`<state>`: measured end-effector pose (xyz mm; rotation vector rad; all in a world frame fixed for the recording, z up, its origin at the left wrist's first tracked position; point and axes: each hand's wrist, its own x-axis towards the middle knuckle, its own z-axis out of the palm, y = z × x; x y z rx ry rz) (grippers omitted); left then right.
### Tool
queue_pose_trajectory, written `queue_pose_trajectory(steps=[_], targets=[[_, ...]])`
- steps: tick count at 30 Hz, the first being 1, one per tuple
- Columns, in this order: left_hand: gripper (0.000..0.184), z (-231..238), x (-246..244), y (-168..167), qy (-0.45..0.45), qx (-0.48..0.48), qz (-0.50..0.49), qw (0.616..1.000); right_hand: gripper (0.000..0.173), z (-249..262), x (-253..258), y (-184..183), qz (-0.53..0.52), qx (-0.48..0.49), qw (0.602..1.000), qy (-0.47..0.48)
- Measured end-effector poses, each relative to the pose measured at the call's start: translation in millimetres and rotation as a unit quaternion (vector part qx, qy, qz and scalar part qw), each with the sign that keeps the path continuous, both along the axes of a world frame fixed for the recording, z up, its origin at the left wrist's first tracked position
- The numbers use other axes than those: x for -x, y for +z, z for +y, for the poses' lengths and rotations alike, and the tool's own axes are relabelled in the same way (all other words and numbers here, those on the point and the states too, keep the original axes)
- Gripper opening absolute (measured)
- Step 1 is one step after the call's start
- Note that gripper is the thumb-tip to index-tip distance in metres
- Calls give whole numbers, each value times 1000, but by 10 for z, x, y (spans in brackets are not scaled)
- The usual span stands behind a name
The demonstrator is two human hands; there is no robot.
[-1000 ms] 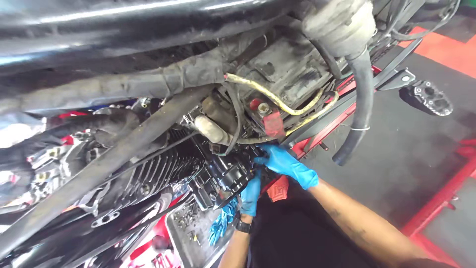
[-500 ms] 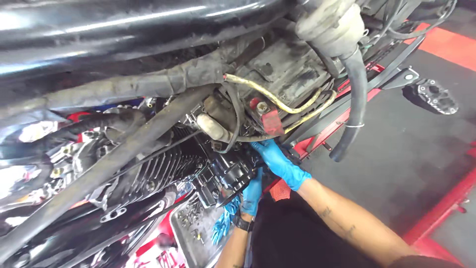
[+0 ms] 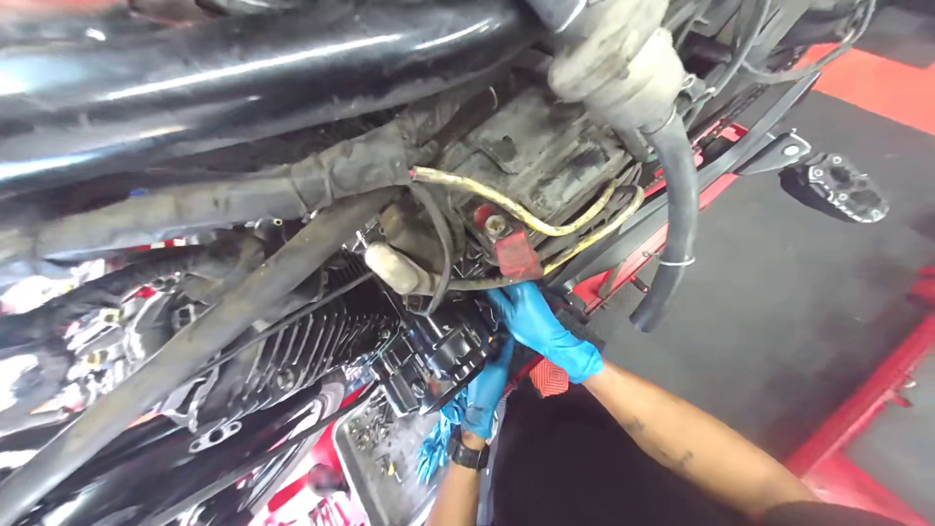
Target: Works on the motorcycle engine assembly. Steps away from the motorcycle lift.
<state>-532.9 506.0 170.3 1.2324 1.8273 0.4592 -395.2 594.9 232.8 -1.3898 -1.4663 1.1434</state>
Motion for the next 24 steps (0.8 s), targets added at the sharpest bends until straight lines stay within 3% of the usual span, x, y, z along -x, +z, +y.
queue_pose_trajectory(steps=[3,5,6,8,10,11,15,18,19,21,23,24], targets=[[44,-195,124,-48,49,-36,-50,997,42,-274,-231,62,-53,-75,996,16],[43,-375,231,-47,91,-55,-78,991,43,-489,-434,108,81,-49,995,31],[40,-456,276,-56,120,-57,-83,988,45,-559,-531,143,219,10,975,44],[35,-616,388,-175,174,-48,-101,978,67,-630,-706,167,454,146,873,101],[37,-765,525,-325,205,-34,-113,972,76,-636,-846,139,519,191,818,155],[37,-840,572,-370,213,-24,-103,971,74,-642,-937,127,508,182,823,179],[33,-1276,714,-407,211,20,-40,976,52,-649,-1706,1,397,92,888,212],[32,-1819,840,-535,232,80,-23,969,51,-600,-2385,-533,353,140,913,149],[34,-2026,865,-599,244,125,-17,962,50,-616,-2556,-774,284,181,938,89],[40,-2473,893,-782,271,220,-21,937,43,-675,-2792,-1300,-12,275,961,4],[45,-2989,899,-1002,300,303,-32,904,49,-925,-2972,-1890,-274,349,896,37],[46,-3237,893,-1100,312,337,-33,887,50,-1127,-3041,-2149,-314,374,871,57]])
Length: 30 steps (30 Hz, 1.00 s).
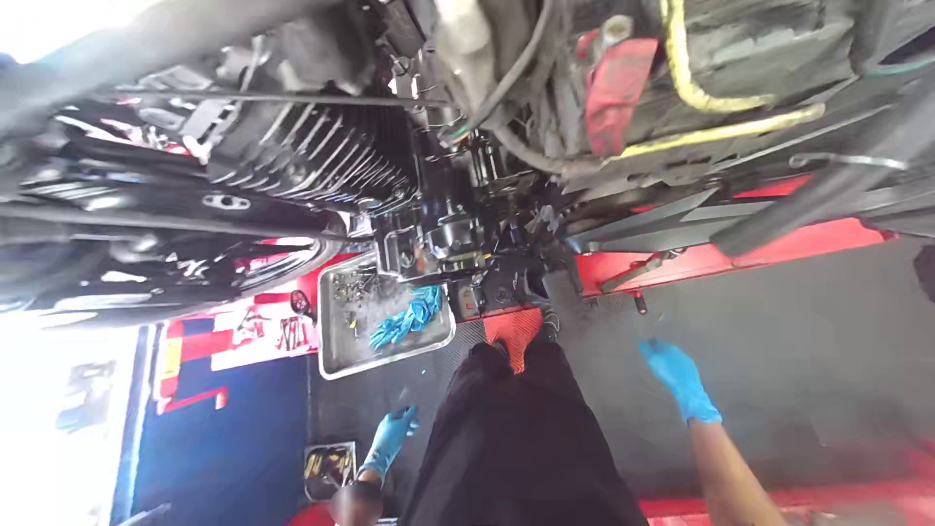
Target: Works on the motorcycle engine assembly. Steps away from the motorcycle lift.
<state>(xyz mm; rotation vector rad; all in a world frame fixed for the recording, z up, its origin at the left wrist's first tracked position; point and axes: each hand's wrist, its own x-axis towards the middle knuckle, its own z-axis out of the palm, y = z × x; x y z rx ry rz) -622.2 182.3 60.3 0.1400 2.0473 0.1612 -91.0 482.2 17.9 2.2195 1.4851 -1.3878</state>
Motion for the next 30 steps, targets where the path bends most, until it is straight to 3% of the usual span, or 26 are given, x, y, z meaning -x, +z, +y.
queue_pose_trajectory(steps=[2,5,9,11,14,20,25,30], targets=[[48,-434,-9,-158,30,46,-15,998,48,-496,-105,-432,38,73,995,-54],[50,-814,20,-260,55,63,-27,996,47,-1337,-193,-800,96,148,967,-185],[47,-909,75,-287,69,-6,-13,998,45,-2126,-151,-906,57,189,966,-165],[48,-890,76,-245,63,-59,-13,996,44,-2266,-70,-874,55,208,967,-136],[44,-1006,28,-247,55,-117,-27,991,42,-2297,46,-771,58,159,981,-99],[45,-1805,-79,-693,76,-68,-86,991,40,-2323,366,-279,97,43,991,-80],[46,-2604,-145,-991,142,-1,-102,985,41,-2713,276,-324,70,92,993,-33],[47,-2758,-225,-1094,221,-16,-95,970,42,-2900,65,-352,-12,161,987,6]])
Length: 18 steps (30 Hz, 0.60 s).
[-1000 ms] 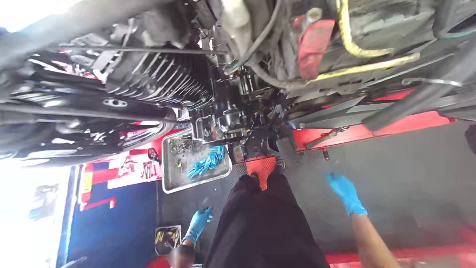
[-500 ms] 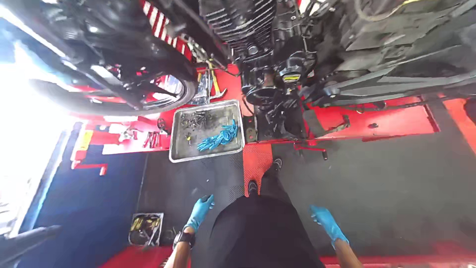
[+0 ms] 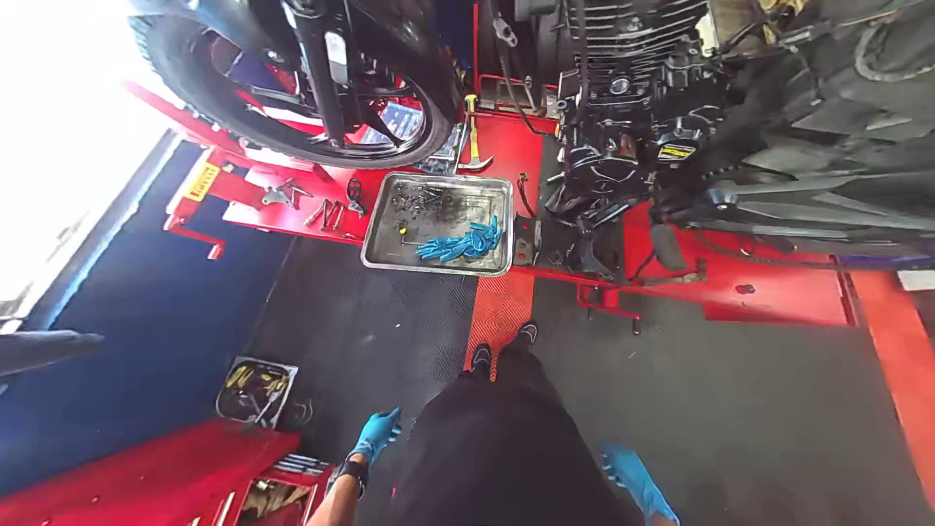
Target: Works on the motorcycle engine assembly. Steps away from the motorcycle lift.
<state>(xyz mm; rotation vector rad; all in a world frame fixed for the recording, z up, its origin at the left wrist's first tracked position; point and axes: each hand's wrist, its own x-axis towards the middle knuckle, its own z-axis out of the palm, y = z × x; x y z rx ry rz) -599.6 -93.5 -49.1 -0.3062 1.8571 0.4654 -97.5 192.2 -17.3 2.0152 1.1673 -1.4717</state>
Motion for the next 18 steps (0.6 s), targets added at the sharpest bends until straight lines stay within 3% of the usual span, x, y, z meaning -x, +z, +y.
queue_pose_trajectory(steps=[10,18], targets=[[43,721,120,148,-24,-97,10,995,41,426,266,216,37,-94,994,-31],[46,461,31,-22,-25,-69,-8,997,36,304,298,186,57,-87,995,0]])
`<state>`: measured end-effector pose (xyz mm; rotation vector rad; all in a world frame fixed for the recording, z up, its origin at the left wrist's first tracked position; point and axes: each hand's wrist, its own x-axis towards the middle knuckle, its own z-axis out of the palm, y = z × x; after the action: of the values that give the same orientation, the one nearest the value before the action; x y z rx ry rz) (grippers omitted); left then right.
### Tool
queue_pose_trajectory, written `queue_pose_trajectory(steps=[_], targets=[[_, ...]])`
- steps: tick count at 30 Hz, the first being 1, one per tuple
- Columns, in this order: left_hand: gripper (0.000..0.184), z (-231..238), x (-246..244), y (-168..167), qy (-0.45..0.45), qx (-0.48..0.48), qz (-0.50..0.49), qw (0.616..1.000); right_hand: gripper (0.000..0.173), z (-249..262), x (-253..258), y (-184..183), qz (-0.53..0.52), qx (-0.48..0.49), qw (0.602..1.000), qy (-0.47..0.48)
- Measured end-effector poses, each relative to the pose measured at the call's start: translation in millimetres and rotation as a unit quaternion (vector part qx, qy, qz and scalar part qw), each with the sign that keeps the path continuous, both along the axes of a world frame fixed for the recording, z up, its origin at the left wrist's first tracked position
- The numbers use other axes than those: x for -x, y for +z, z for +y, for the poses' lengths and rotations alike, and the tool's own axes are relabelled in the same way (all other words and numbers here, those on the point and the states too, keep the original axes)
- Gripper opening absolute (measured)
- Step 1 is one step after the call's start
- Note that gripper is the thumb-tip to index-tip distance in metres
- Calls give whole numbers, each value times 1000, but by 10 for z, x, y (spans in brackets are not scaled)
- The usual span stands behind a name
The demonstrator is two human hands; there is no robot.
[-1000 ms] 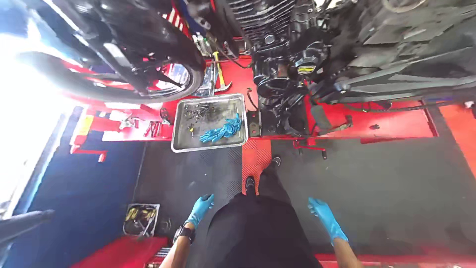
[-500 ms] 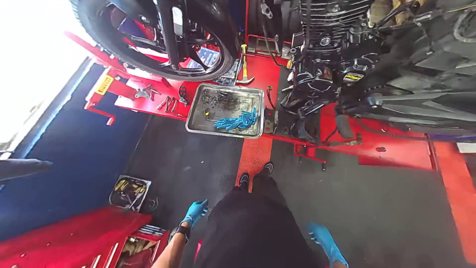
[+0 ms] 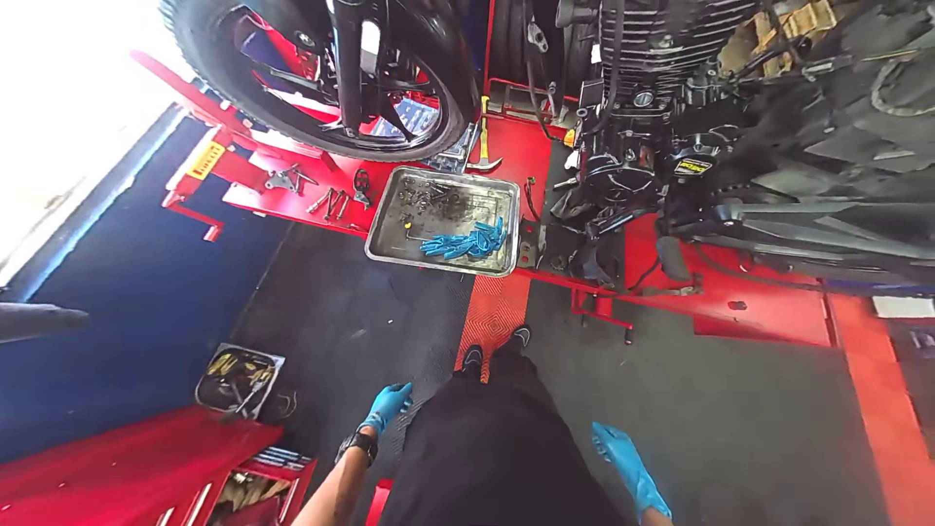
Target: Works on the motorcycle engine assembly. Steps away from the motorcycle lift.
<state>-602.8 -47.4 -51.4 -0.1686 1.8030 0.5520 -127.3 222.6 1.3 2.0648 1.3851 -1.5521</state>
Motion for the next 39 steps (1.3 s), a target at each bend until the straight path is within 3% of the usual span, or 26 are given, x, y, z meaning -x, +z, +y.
queue_pose_trajectory(steps=[9,19,39], targets=[[46,-220,-137,-152,0,29,-21,999,41,-236,-365,-23,-46,31,998,-9],[45,133,-55,-42,9,-14,-12,1000,40,-62,-145,118,-27,18,999,-14],[48,161,40,-57,-2,9,-17,1000,40,127,-85,130,-37,21,999,-1]])
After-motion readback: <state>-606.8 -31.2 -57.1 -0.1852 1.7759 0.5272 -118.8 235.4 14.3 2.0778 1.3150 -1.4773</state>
